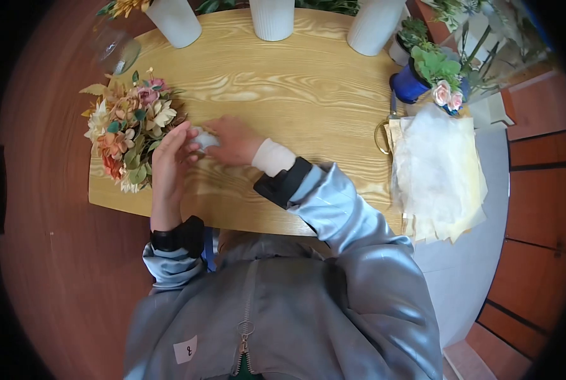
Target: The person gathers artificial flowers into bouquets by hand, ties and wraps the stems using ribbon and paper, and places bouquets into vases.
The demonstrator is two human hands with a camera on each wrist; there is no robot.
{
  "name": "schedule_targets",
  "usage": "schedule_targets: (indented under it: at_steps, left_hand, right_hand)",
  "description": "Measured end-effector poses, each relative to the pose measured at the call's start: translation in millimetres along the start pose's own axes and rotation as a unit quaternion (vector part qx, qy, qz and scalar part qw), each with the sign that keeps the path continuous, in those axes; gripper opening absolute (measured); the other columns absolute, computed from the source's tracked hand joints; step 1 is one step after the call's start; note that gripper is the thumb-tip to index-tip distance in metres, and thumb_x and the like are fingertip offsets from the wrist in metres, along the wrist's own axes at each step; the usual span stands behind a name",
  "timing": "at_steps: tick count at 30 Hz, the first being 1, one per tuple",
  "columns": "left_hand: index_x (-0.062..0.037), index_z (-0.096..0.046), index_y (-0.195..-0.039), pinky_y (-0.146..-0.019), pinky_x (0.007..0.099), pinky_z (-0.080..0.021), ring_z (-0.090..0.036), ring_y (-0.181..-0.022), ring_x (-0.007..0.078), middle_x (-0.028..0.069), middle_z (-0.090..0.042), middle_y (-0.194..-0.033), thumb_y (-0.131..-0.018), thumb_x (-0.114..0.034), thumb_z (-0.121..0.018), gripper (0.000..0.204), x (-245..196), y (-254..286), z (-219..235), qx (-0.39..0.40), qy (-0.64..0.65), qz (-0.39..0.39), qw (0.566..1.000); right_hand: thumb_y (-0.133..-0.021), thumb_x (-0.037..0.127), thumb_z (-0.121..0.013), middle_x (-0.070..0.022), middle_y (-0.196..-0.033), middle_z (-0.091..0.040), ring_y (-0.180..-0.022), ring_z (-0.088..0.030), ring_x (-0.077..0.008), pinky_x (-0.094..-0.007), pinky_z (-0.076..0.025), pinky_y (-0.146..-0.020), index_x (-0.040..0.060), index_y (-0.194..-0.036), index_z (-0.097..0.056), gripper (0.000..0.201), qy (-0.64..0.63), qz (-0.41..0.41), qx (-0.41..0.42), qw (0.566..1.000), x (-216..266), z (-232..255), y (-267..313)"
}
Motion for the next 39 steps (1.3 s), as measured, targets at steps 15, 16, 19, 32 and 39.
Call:
schedule_targets:
  at_steps: [15, 16, 19, 32, 39]
  left_hand:
    - [-0.0023, -0.052, -0.102, -0.056, 0.0181, -0.041, -0.053, -0.066, 0.0075, 0.0038, -0.057, -0.082, -0.085, -0.017, -0.049, 0.023, -6, -1, -58, 0.109, 0.007, -0.013, 0.994]
    - [-0.0023, -0.052, -0.102, -0.056, 0.0181, -0.041, -0.053, -0.066, 0.0075, 0.0038, -0.057, -0.082, -0.085, -0.017, -0.049, 0.023, -4, -3, -67, 0.116, 0.007, -0.012, 0.993]
    - [-0.0025, -0.055, -0.098, -0.057, 0.0183, -0.04, -0.051, -0.066, 0.0064, 0.0013, -0.056, -0.078, -0.084, -0.017, -0.051, 0.02, -2, -4, -102, 0.182, -0.007, -0.007, 0.983]
    - [0.0007, -0.055, -0.093, -0.059, 0.0208, -0.041, -0.052, -0.064, 0.009, 0.0043, -0.058, -0.074, -0.08, -0.011, -0.054, 0.018, 28, -17, -261, 0.361, -0.096, -0.029, 0.927]
    - [-0.0048, -0.06, -0.085, -0.052, 0.0296, -0.043, -0.056, -0.057, 0.0182, 0.0064, -0.059, -0.065, -0.075, -0.013, -0.056, 0.013, 47, -39, -321, 0.333, -0.292, -0.18, 0.878]
  right_hand:
    - [-0.073, 0.024, -0.06, -0.0158, -0.094, -0.053, -0.088, -0.051, -0.0296, -0.035, -0.041, -0.076, 0.0054, -0.106, -0.053, 0.038, -0.02, -0.008, -0.148, 0.989, -21, 41, 56]
    - [-0.074, 0.023, -0.059, -0.0148, -0.091, -0.054, -0.085, -0.052, -0.0289, -0.0344, -0.042, -0.073, 0.0053, -0.104, -0.054, 0.035, -0.03, -0.032, -0.148, 0.988, -18, 52, 65]
    - [-0.075, 0.022, -0.058, -0.0131, -0.085, -0.057, -0.077, -0.055, -0.0278, -0.0334, -0.044, -0.066, 0.0049, -0.1, -0.057, 0.03, -0.026, -0.088, -0.143, 0.985, -15, 81, 93]
    - [-0.074, 0.017, -0.053, -0.0123, -0.071, -0.06, -0.063, -0.058, -0.0242, -0.0323, -0.046, -0.058, 0.0057, -0.086, -0.061, 0.018, 0.105, -0.319, -0.18, 0.924, -37, 220, 200]
    - [-0.072, 0.02, -0.054, -0.0097, -0.068, -0.059, -0.061, -0.056, -0.0232, -0.0333, -0.044, -0.058, 0.0086, -0.087, -0.063, 0.02, 0.221, -0.35, -0.154, 0.897, -101, 262, 217]
Point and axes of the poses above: each hand's wrist, its own y-axis away from the middle knuckle, its own z-axis out of the back of the hand, x = y × z, the point moved 2 cm from there along -y, towards the middle knuckle
